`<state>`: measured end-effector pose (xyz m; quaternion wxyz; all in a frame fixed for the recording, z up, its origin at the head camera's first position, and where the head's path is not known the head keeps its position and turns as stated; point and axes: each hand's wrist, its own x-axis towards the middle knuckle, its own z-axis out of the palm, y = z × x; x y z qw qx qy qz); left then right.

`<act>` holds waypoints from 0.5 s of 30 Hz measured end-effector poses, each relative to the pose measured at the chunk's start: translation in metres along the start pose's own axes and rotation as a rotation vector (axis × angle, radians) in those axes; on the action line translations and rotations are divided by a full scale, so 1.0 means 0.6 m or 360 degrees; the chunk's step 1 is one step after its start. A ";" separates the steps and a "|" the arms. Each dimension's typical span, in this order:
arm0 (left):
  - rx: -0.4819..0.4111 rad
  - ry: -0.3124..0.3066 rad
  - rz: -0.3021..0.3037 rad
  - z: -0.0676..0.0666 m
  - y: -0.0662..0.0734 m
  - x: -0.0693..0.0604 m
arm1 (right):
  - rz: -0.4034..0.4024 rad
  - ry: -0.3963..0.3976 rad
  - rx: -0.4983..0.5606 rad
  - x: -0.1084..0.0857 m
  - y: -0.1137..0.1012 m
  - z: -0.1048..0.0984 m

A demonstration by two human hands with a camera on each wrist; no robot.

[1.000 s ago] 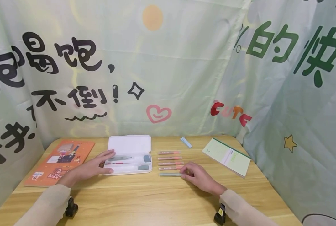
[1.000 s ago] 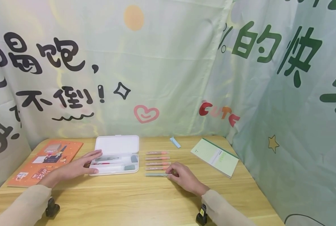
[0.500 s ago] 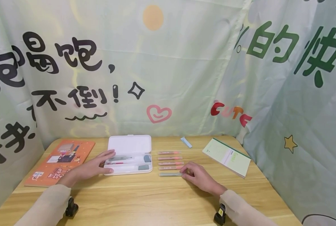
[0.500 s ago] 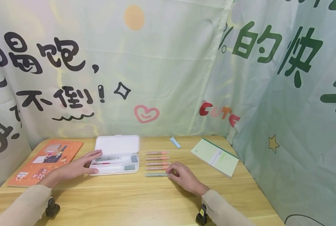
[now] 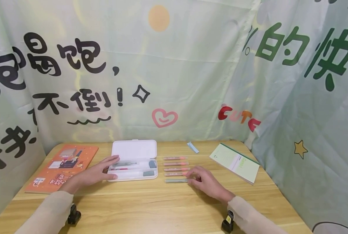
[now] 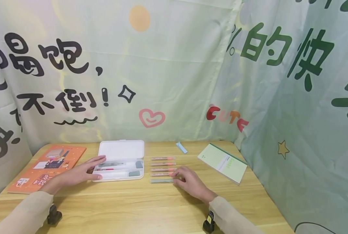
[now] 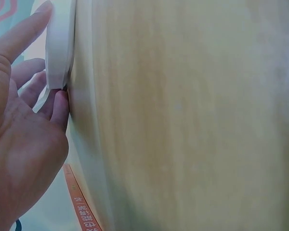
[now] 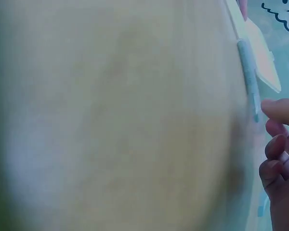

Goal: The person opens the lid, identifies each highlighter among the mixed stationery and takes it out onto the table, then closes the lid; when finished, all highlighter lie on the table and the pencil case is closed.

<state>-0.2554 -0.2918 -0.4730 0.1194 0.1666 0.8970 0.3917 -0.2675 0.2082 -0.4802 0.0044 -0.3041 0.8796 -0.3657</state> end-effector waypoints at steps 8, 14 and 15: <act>0.0017 0.0004 0.0016 -0.001 -0.001 0.000 | -0.0028 0.0004 0.0051 0.048 -0.038 -0.008; 0.0024 0.0016 0.0025 0.000 -0.002 0.001 | -0.0006 0.0025 0.0078 0.104 -0.079 0.002; 0.0022 0.0019 0.0025 0.000 -0.001 0.001 | -0.0007 0.0034 0.0088 0.114 -0.084 0.006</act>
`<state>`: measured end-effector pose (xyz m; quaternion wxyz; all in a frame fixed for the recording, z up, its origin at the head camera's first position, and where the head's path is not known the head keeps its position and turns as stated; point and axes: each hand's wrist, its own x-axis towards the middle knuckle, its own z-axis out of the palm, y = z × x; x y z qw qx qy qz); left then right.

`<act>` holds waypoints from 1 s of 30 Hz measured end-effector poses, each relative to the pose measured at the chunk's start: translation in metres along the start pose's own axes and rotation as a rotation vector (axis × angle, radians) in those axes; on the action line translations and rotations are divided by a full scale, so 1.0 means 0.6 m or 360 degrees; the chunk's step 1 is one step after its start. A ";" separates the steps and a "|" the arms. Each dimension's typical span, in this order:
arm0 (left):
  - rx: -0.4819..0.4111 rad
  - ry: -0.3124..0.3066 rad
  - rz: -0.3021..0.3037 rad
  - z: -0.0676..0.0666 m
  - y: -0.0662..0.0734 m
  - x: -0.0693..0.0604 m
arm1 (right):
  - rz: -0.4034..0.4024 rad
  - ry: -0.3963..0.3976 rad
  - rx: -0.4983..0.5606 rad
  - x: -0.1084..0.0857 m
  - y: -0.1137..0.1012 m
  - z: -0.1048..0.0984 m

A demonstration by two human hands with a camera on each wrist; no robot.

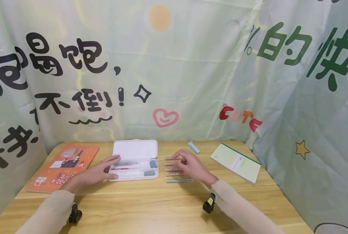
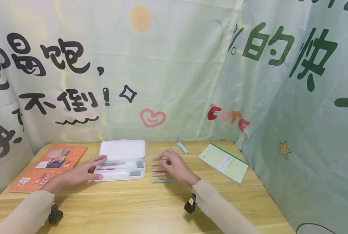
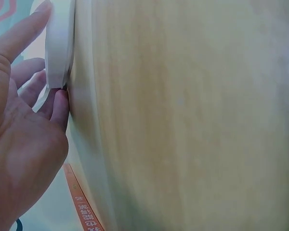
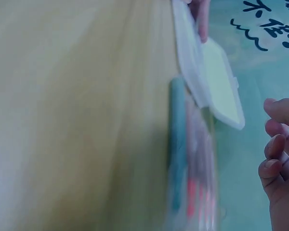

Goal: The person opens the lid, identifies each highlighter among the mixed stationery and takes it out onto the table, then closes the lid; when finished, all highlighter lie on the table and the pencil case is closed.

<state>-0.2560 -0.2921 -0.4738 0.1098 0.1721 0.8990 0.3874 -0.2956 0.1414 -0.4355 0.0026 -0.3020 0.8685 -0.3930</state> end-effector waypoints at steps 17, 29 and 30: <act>-0.0019 -0.0017 -0.0030 0.000 0.005 -0.001 | -0.0119 -0.0125 0.0100 0.121 -0.052 0.123; -0.0019 -0.0021 -0.0072 -0.001 0.003 0.001 | -0.0112 -0.0227 -0.0013 0.147 -0.047 0.188; -0.0014 -0.0018 -0.0074 -0.001 0.003 0.001 | -0.0124 -0.0226 -0.0046 0.149 -0.049 0.190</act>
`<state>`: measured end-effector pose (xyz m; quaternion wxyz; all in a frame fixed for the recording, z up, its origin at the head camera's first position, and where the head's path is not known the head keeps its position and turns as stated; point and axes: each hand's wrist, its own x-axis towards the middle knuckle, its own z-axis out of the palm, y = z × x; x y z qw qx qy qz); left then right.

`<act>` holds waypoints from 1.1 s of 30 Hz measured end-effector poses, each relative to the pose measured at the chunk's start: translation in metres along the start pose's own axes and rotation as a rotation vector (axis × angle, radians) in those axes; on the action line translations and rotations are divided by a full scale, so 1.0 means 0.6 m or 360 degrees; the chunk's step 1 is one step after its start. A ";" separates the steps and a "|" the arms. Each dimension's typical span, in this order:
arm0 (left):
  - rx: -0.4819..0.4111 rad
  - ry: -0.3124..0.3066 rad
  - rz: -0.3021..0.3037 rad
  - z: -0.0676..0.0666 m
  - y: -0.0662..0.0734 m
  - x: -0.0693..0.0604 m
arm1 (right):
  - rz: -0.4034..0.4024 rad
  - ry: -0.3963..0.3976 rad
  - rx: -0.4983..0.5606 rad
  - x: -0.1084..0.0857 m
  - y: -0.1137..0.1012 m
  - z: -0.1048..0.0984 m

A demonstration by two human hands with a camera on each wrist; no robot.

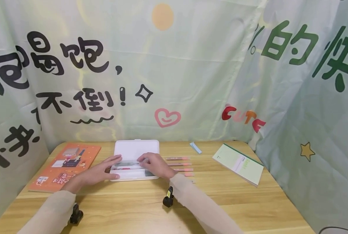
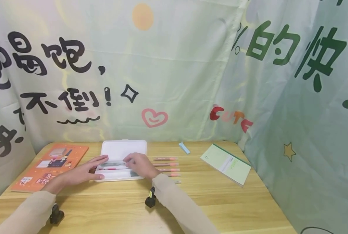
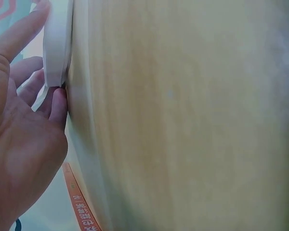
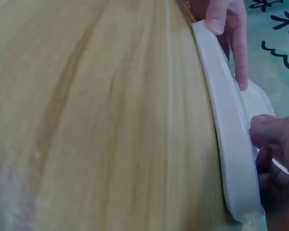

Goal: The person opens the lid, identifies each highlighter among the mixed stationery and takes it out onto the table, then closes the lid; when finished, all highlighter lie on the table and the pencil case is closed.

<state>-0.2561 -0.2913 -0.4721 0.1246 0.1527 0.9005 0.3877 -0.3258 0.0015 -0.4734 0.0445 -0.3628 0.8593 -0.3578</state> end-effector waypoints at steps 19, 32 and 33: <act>0.0008 0.0001 -0.0024 -0.001 0.001 0.001 | 0.0041 -0.0137 -0.0460 0.017 -0.038 -0.005; 0.0032 0.0012 0.0073 -0.001 0.004 -0.001 | 0.0009 -0.0114 -0.0485 0.003 -0.040 -0.011; 0.0022 0.0012 0.0072 -0.001 0.004 -0.001 | 0.0004 -0.0102 -0.0487 0.004 -0.038 -0.014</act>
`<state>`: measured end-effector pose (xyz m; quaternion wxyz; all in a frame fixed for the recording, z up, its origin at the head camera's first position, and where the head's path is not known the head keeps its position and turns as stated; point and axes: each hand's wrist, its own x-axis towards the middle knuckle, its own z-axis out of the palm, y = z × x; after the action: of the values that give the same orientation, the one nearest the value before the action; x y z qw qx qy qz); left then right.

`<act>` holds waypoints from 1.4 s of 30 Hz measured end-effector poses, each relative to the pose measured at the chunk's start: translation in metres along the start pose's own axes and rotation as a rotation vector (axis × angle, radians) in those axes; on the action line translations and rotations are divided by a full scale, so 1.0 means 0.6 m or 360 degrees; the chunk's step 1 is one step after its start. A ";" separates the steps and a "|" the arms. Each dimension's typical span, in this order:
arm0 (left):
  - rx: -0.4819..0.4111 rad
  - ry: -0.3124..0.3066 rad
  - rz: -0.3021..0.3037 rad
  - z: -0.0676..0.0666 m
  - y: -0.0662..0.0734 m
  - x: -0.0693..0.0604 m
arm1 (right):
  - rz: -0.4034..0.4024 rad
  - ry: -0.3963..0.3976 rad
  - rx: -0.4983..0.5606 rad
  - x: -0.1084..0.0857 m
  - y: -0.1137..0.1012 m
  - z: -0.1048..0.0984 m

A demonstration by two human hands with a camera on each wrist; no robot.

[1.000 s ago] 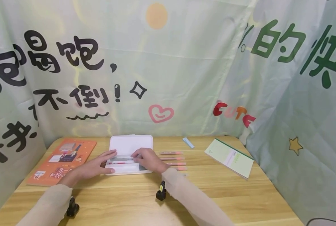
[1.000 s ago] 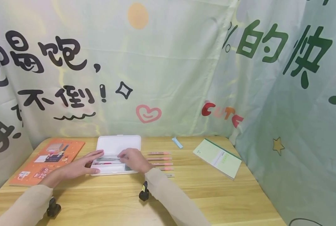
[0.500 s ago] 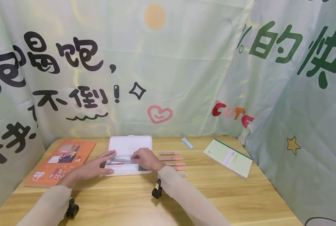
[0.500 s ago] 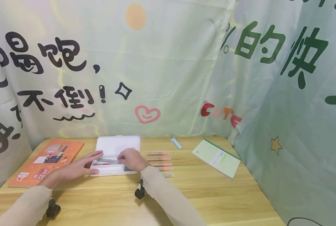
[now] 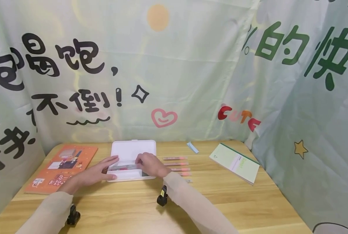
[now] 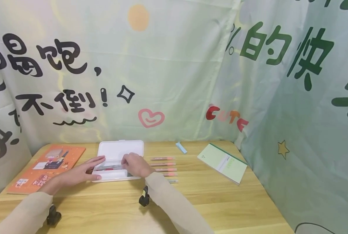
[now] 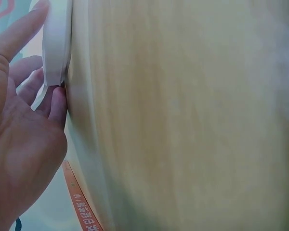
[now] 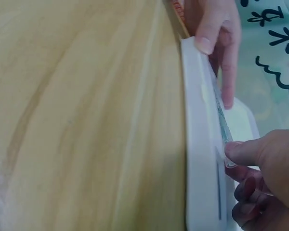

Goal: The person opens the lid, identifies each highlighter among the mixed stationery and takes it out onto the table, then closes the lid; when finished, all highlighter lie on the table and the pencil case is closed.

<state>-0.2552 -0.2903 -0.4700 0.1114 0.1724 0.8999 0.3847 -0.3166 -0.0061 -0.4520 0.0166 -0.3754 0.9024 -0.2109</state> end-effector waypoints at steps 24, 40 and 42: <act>-0.0025 -0.0017 -0.0048 0.001 -0.004 0.002 | 0.0089 0.0204 0.0647 -0.185 0.118 -0.128; -0.0005 -0.0007 -0.0018 0.003 0.003 -0.003 | 0.0089 0.0112 0.0659 -0.324 0.163 -0.100; -0.0017 -0.0011 -0.0030 0.002 0.005 -0.003 | 0.0077 0.0095 0.0650 -0.333 0.165 -0.095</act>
<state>-0.2521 -0.2881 -0.4684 0.1189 0.1647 0.8990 0.3879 -0.2506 0.2140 -0.4647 0.0706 -0.3361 0.8496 -0.4003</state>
